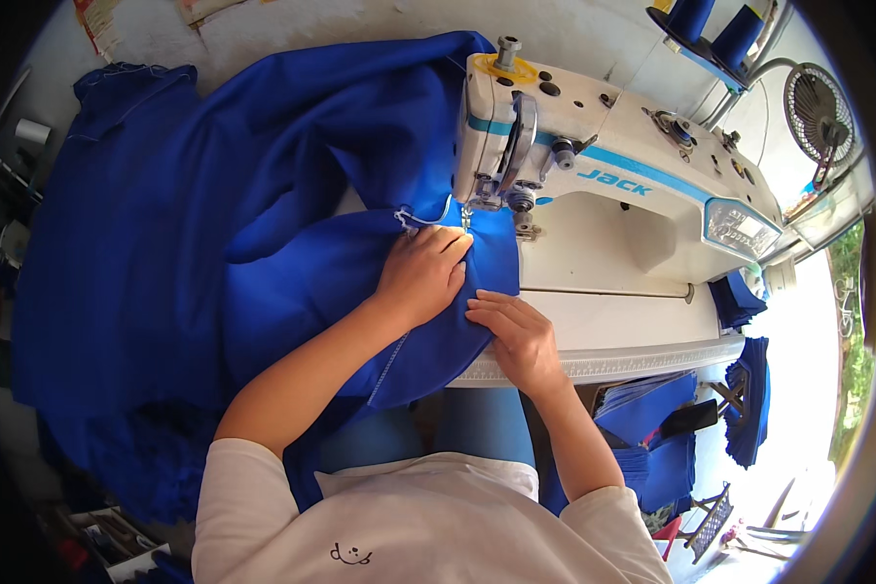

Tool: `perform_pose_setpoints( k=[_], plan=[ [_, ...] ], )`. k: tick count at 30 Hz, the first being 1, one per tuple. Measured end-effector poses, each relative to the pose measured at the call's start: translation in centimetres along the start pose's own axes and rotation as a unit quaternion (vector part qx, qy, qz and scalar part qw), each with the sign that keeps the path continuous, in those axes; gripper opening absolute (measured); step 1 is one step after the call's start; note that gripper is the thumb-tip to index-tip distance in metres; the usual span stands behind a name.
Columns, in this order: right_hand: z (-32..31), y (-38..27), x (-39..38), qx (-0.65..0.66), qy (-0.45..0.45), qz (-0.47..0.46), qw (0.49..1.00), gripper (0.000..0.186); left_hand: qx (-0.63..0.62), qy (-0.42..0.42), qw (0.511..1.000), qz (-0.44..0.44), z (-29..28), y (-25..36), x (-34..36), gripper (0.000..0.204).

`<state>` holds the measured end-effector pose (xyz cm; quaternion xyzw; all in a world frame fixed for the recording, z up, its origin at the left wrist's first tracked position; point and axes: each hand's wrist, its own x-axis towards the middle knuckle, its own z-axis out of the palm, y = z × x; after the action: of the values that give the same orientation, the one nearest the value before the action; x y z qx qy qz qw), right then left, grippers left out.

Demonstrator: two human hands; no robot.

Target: The person aligns and sews a large blue fabric piece on an industrial sewing machine, guiding it under the needle and adjusting folds throughout. The fabric is handled continuously as the machine stitches along its edges.

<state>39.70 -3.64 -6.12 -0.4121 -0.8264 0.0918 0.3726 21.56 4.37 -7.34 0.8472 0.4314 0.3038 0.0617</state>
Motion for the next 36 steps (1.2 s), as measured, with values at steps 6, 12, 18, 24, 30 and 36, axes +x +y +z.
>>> perform_pose_setpoints(
  k=[6,12,18,24,30,36],
  plan=[
    [0.1,-0.2,0.2,-0.013,0.020,0.010,1.000,0.030,-0.004,-0.030,0.999,-0.035,-0.2,0.1,0.1,0.034],
    [0.5,-0.3,0.4,-0.022,0.026,0.018,0.999,0.026,0.002,-0.047,0.998,-0.034,-0.4,-0.6,0.4,0.036],
    [0.5,-0.3,0.3,-0.027,0.022,0.017,0.999,0.024,0.000,-0.061,0.998,-0.027,-0.5,-0.7,0.5,0.037],
    [0.6,-0.2,0.5,-0.027,0.027,0.020,0.999,0.024,0.004,-0.059,0.998,-0.010,-0.4,-1.3,0.8,0.036],
    [0.8,-0.2,0.5,-0.028,0.031,0.027,0.999,0.023,0.001,-0.060,0.998,0.009,-0.4,-1.9,0.9,0.035],
    [1.6,-0.4,0.7,-0.032,0.042,0.040,0.998,0.021,-0.013,-0.060,0.998,0.027,-0.5,-2.6,1.2,0.032]
  ],
)
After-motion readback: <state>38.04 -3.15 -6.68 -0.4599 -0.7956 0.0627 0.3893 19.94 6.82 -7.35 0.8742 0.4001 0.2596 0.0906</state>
